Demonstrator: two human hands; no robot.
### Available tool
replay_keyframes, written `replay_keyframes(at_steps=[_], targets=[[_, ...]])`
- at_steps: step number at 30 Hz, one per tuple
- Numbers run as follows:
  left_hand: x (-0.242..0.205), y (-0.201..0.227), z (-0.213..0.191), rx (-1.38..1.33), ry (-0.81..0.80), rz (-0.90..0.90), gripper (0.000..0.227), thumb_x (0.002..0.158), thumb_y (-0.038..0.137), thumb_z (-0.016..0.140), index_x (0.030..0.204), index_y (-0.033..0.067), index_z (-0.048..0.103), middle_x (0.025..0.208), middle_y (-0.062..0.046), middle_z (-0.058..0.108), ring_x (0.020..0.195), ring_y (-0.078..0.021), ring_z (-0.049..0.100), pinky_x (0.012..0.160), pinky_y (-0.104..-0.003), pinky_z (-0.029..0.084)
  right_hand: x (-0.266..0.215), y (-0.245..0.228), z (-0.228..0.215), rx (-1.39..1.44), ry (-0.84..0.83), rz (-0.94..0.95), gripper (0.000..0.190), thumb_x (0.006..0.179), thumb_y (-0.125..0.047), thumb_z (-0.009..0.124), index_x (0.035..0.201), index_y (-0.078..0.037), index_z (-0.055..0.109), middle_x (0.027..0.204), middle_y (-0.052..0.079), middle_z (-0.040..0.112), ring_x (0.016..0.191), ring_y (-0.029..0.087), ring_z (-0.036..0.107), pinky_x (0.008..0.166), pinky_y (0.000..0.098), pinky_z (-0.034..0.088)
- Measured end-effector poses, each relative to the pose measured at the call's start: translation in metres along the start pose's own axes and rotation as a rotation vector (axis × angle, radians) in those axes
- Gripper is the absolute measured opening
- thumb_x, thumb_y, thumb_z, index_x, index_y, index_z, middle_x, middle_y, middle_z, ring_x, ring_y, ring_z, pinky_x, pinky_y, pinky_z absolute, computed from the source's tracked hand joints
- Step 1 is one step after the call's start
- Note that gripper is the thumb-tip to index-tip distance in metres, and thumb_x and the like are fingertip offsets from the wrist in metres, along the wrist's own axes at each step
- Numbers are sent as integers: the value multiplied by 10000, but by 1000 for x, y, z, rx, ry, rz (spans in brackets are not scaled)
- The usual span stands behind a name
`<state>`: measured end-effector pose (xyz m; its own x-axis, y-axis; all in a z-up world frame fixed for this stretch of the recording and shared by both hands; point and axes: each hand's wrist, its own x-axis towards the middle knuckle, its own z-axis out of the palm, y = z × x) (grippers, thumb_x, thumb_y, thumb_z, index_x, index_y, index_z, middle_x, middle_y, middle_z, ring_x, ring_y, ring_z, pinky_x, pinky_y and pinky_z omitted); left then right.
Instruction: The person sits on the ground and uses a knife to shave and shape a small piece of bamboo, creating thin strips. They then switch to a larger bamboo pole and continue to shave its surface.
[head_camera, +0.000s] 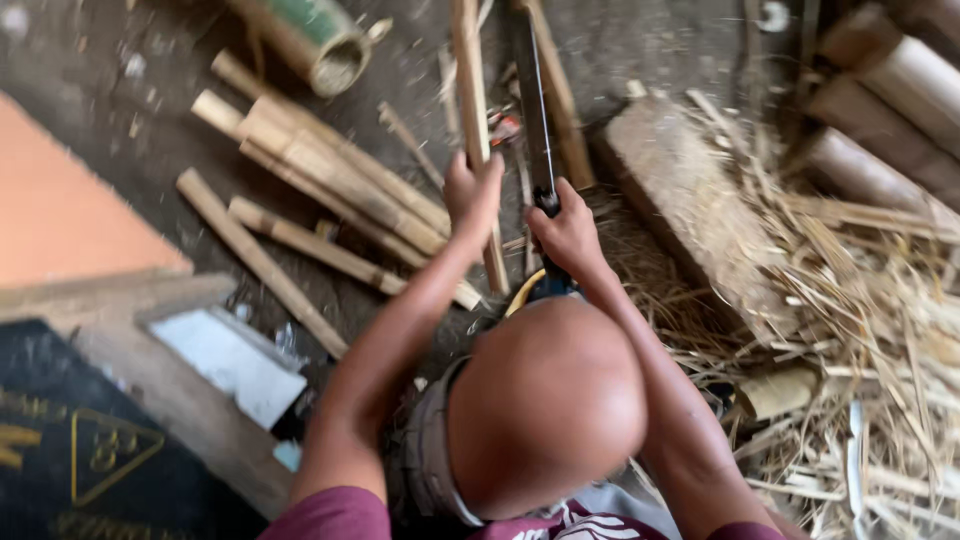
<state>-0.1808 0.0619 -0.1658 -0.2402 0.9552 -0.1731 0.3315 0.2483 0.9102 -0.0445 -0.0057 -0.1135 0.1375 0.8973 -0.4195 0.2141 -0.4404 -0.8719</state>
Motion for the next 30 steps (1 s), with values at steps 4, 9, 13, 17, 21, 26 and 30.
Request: replay_keyframes(at_steps=[4, 9, 13, 17, 21, 26, 30], targets=[[-49, -89, -29, 13, 339, -227, 388, 868, 195, 668, 1135, -57, 543, 955, -221, 659, 878, -373, 667, 806, -487, 526, -1, 17, 42, -225, -249, -44, 218, 872, -208, 677, 955, -28, 588, 668, 115, 665, 574, 197, 682, 562, 367, 540], [-39, -148, -59, 141, 616, -217, 586, 894, 186, 673, 1348, -96, 434, 1288, -303, 531, 1207, -452, 541, 1044, -531, 432, -1, 31, 88, -334, -456, -228, 283, 833, -217, 696, 1005, -11, 606, 744, 192, 689, 655, 289, 720, 630, 430, 545], [-24, -143, -82, 355, 643, -293, 729, 850, 135, 709, 1430, -88, 328, 1383, -286, 397, 1251, -444, 458, 1036, -562, 376, 13, 24, 108, -440, -543, -253, 308, 847, -235, 697, 1025, -3, 600, 754, 251, 678, 693, 380, 701, 658, 469, 523], [-19, -123, -69, 444, 617, 34, 477, 889, 39, 673, 1330, 11, 495, 1415, -297, 417, 1294, -440, 467, 996, -517, 400, 11, 32, 102, -413, -404, -330, 297, 838, -231, 718, 1009, -11, 617, 783, 245, 692, 723, 398, 694, 662, 475, 521], [-3, -102, 1, 111, 338, 100, 251, 928, 46, 603, 1178, 66, 617, 1118, -146, 596, 1042, -322, 623, 935, -430, 516, 7, 44, 60, -240, -85, -84, 277, 883, -231, 691, 952, -7, 545, 704, 190, 673, 608, 279, 712, 598, 413, 549], [31, -78, 109, 100, 63, 188, 122, 963, 127, 633, 1073, 76, 627, 1069, -103, 636, 997, -308, 658, 881, -434, 529, 17, 46, 9, -31, 208, 92, 210, 898, -175, 679, 896, -27, 530, 631, 86, 650, 521, 150, 652, 493, 336, 528], [65, -59, 178, 329, -44, 72, 393, 934, 317, 739, 1133, 6, 605, 1072, -185, 616, 1029, -365, 614, 890, -476, 498, 16, 57, -31, -61, 309, 91, 206, 900, -169, 683, 886, -31, 530, 624, 59, 653, 521, 131, 648, 485, 318, 515]])
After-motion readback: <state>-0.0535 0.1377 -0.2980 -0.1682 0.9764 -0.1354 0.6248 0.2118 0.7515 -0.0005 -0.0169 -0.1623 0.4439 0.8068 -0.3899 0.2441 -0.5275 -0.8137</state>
